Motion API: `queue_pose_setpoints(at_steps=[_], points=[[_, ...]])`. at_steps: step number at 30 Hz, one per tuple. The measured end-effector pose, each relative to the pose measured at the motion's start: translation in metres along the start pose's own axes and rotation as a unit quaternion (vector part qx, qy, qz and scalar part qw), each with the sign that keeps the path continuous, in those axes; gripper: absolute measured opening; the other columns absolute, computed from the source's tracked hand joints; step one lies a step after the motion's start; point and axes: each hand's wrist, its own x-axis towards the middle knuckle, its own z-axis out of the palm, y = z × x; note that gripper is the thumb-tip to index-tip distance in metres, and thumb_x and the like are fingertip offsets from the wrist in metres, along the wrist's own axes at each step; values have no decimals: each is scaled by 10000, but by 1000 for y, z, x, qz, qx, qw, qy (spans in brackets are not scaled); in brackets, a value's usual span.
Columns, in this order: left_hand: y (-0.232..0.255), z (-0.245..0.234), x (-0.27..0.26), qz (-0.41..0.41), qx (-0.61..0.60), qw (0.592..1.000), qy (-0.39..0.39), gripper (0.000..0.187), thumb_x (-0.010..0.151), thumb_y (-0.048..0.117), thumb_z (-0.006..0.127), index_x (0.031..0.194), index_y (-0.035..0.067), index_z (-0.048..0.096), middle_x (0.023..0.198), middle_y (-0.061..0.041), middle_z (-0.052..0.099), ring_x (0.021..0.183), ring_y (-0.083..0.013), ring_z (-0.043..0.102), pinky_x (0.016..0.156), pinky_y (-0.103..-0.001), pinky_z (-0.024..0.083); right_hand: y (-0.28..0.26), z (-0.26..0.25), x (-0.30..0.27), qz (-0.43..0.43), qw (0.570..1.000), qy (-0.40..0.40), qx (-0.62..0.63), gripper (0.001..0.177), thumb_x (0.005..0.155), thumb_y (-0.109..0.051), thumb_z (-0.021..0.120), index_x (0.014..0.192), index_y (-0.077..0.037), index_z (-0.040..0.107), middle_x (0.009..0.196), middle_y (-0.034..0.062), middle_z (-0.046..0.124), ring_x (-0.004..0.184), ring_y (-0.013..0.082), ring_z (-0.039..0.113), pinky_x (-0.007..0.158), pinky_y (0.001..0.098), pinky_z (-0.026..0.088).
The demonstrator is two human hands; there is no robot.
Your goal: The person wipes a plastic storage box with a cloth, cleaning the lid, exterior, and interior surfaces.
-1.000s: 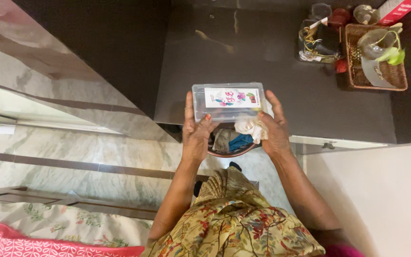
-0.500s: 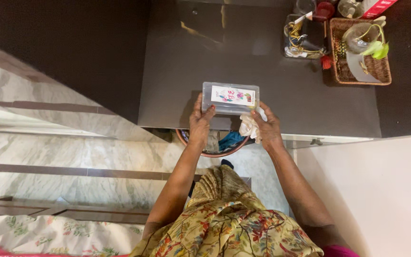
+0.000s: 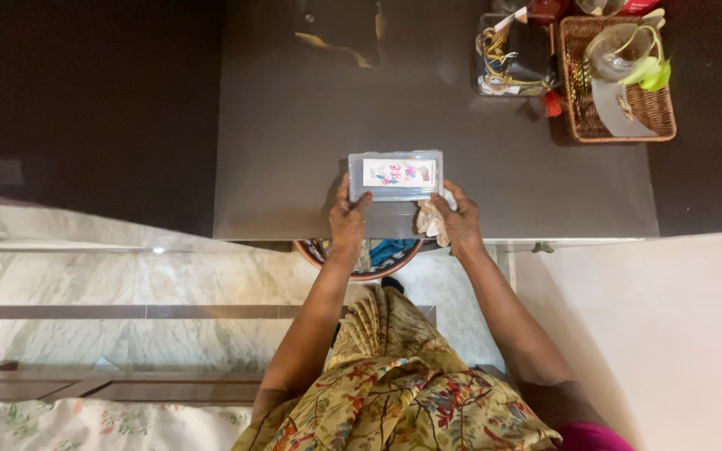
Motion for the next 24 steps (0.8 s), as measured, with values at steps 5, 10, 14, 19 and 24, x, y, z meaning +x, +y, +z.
queue_pose_setpoints(at_steps=[5,10,14,19,24], points=[[3,13,17,-18,170,985,37,615,925,184,756,1493,157,522,1260,-94,706,1140,-182,657,991,-310,486,10,-5,26,21,1000,12,-1,401,990,-100,699,1378,-28,629,1069,97,729,853,122,692,707,278,585],[-18,32,49,28,151,987,58,622,909,245,742,1476,140,510,1175,-138,740,982,-226,700,909,-361,551,3,-6,50,40,999,-9,-7,471,937,-66,698,1398,-69,601,1048,108,718,794,154,685,624,309,581],[-33,42,72,114,193,971,87,598,906,248,740,1447,110,525,1261,-146,656,923,-230,696,861,-381,566,6,-8,70,-13,999,-31,2,483,934,-32,689,1406,-61,597,1110,87,716,865,122,705,690,278,614],[-19,53,75,99,198,972,85,578,941,270,747,1454,122,526,1238,-142,706,973,-217,711,908,-364,554,10,-5,83,-79,995,27,-60,574,937,-45,733,1453,-24,484,1211,127,661,996,170,664,794,301,578],[-2,61,67,130,266,951,89,585,930,244,704,1473,121,524,1395,-151,632,1149,-316,579,991,-394,499,7,-3,59,-86,983,86,-134,621,915,-90,733,1449,-6,427,1282,177,638,1112,212,636,907,346,544]])
